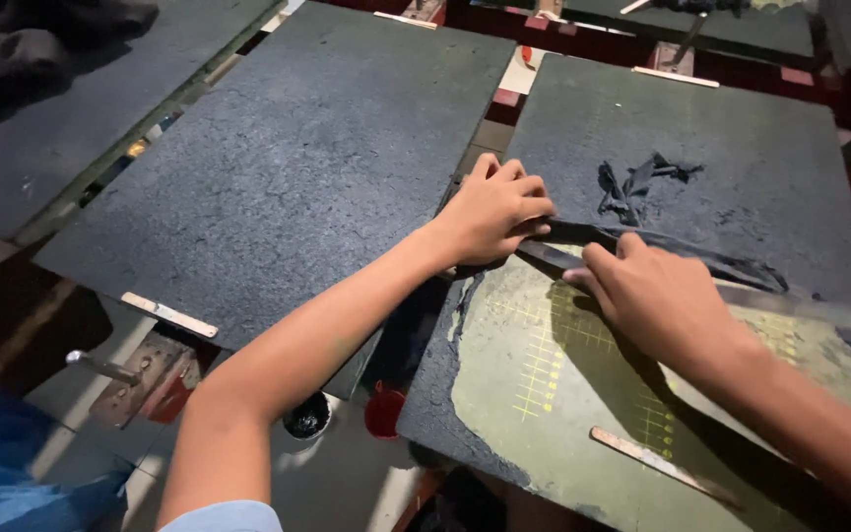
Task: Scraping and peeling dried ink or adhesive from a screen printing platen using a metal ruler.
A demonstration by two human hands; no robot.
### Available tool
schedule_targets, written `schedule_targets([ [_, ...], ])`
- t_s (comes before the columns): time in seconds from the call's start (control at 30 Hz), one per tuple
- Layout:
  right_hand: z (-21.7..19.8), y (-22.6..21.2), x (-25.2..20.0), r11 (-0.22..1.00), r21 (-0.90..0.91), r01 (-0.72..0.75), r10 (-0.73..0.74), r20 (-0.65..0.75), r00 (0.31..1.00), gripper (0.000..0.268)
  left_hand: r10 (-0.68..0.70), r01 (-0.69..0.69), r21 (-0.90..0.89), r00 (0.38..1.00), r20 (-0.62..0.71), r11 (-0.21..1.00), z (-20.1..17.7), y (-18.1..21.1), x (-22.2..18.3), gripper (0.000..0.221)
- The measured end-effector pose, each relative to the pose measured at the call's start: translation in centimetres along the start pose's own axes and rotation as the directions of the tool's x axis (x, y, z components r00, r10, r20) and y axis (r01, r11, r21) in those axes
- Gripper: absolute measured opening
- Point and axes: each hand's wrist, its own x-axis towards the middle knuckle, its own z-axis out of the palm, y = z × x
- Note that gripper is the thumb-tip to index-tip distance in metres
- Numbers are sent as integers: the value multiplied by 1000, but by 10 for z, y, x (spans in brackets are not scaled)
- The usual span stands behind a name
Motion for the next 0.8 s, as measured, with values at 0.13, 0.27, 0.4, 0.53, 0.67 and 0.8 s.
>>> schedule_targets([
  [0.13,20,19,1,999,-38,29,-31,-61,998,40,-190,186,-278,982,13,942,9,7,0,15],
  [0.27,14,19,-13,999,-44,-13,10,-66,998,43,-293,304,-275,953,80,912,12,14,3,18],
  [0.4,6,10,-29,991,-21,-134,134,3,991,43,-323,331,-265,943,76,906,12,17,2,18],
  [0.53,-4,3,-40,976,-25,-215,216,54,975,40,-281,276,-206,960,2,939,20,16,-1,14],
  [0.67,25,-2,-30,990,74,-118,130,-182,975,32,-264,245,-190,961,-79,951,29,14,-4,9],
  [0.8,40,0,-25,994,8,-108,103,-377,920,27,-188,172,-100,964,-188,980,22,17,-6,13],
])
